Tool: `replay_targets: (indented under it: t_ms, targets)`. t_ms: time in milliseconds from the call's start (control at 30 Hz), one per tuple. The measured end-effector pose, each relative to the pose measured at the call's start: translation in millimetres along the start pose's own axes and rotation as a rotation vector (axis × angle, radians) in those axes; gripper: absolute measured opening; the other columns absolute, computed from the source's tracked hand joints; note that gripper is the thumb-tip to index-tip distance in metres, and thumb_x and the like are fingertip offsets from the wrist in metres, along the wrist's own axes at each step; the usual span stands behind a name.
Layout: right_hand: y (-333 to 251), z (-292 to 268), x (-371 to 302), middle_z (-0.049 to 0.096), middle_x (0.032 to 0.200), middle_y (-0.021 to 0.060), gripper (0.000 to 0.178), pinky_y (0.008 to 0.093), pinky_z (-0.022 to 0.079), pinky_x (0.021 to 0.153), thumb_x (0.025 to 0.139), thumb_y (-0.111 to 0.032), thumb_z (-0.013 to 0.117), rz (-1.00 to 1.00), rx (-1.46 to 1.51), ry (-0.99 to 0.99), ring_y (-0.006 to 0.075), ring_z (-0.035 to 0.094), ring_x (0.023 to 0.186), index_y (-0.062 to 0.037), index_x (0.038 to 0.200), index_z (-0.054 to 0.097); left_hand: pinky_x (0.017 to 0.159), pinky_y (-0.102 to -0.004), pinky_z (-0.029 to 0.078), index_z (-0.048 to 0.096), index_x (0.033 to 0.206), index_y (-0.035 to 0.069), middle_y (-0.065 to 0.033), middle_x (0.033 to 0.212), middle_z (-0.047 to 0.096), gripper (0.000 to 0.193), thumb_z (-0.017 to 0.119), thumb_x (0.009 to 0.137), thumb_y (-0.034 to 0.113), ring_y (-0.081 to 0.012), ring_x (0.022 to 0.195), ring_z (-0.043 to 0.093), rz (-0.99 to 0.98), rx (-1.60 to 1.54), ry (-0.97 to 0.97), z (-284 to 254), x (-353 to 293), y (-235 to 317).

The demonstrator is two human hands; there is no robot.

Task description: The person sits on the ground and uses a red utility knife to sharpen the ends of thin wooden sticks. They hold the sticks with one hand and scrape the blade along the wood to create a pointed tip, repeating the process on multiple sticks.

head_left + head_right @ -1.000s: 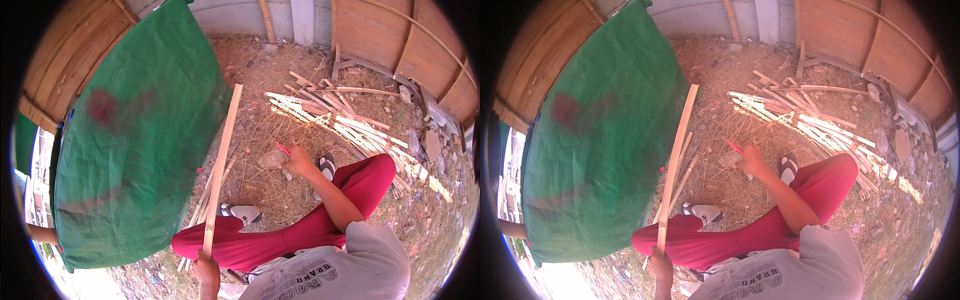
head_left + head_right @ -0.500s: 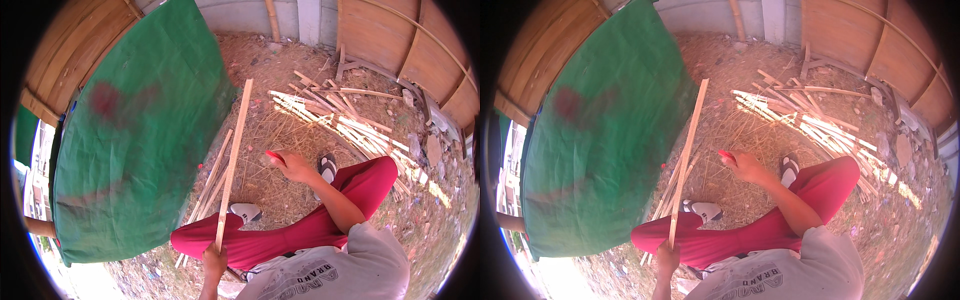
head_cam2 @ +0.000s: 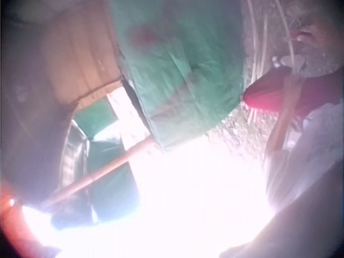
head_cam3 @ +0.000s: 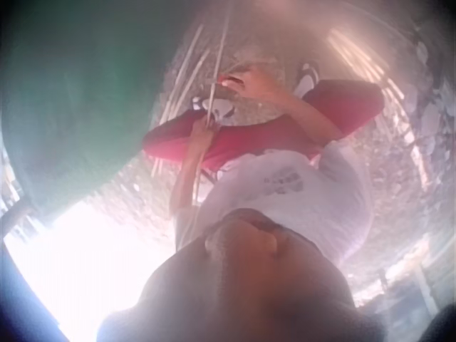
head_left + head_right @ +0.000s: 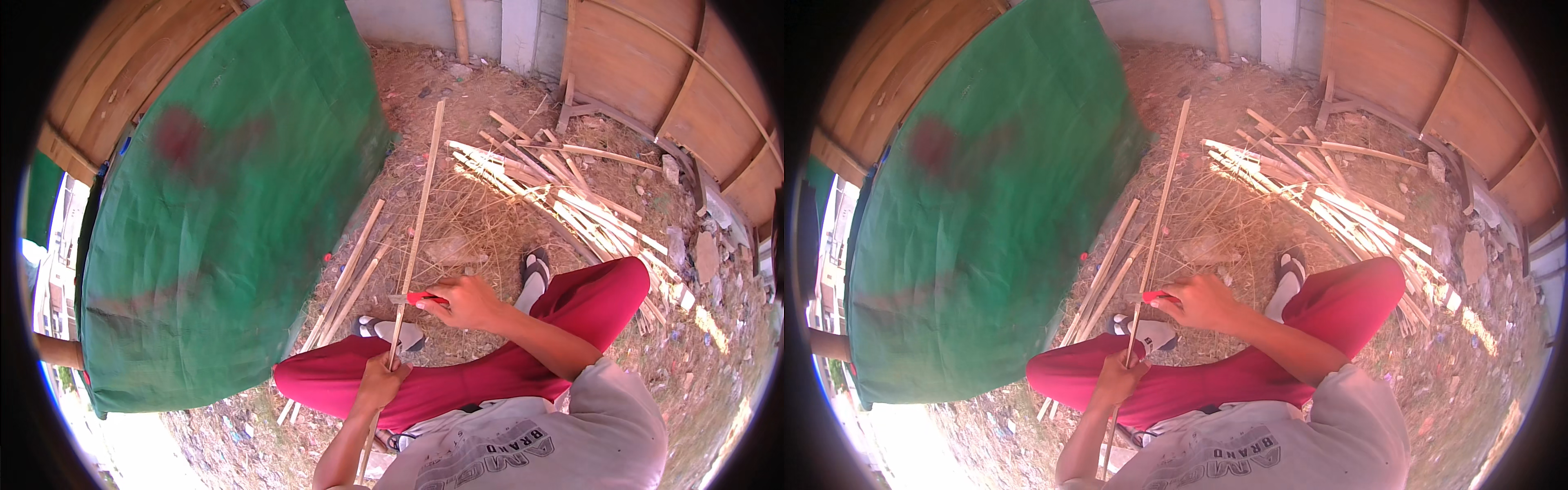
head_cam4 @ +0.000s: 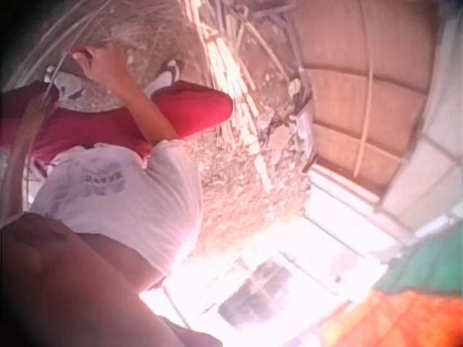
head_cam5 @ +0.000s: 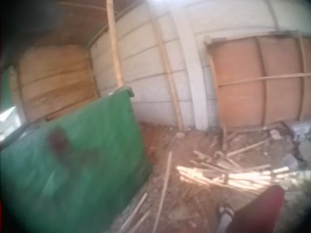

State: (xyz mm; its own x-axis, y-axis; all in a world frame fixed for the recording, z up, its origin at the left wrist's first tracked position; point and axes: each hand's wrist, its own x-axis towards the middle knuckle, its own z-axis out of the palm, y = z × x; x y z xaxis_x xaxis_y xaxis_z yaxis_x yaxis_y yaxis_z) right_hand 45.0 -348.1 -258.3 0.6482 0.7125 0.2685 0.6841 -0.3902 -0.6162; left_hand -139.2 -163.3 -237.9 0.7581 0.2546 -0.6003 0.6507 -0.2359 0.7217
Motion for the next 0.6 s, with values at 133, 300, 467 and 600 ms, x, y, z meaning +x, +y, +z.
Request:
replay_targets:
  t_ms: [133,300,467,600]
  targets:
    - [-2,3,-2,0.069,0.072,0.0099,0.039,0.0408,0.052,0.048,0.092,-0.045,0.066,-0.01,-0.015,0.02,0.0294,0.065,0.055,-0.0085,0.097,0.078,0.053,-0.0336,0.035,0.044,0.067,0.005,0.0001,0.06,0.042,0.038,0.074,0.087,0.018,-0.0114,0.059,0.039,0.052,-0.005,0.009,7,17,-12]
    - [4,7,-4,0.069,0.071,0.0093,0.038,0.0399,0.051,0.048,0.09,-0.045,0.067,-0.009,-0.031,0.059,0.0285,0.066,0.055,-0.0101,0.098,0.078,0.056,-0.0377,0.038,0.046,0.069,0.002,-0.0058,0.059,0.045,0.036,0.073,0.085,0.018,-0.017,0.058,0.041,0.115,0.126,0.03,12,13,-3]
    - [11,14,-7,0.07,0.073,0.0092,0.035,0.0405,0.052,0.049,0.09,-0.044,0.067,0.044,-0.066,0.08,0.0288,0.066,0.057,-0.0113,0.098,0.078,0.056,-0.0378,0.038,0.045,0.068,0.002,-0.0074,0.06,0.046,0.035,0.072,0.086,0.018,-0.0183,0.058,0.041,0.13,0.138,0.006,10,11,-11]
    - [30,11,3,0.072,0.076,0.0118,0.039,0.0436,0.054,0.055,0.092,-0.048,0.063,0.306,-0.142,0.166,0.0324,0.068,0.06,-0.0134,0.101,0.078,0.056,-0.0372,0.037,0.046,0.07,0.003,-0.0068,0.06,0.046,0.034,0.071,0.086,0.017,-0.0172,0.058,0.041,0.081,0.161,-0.047,9,0,-10]
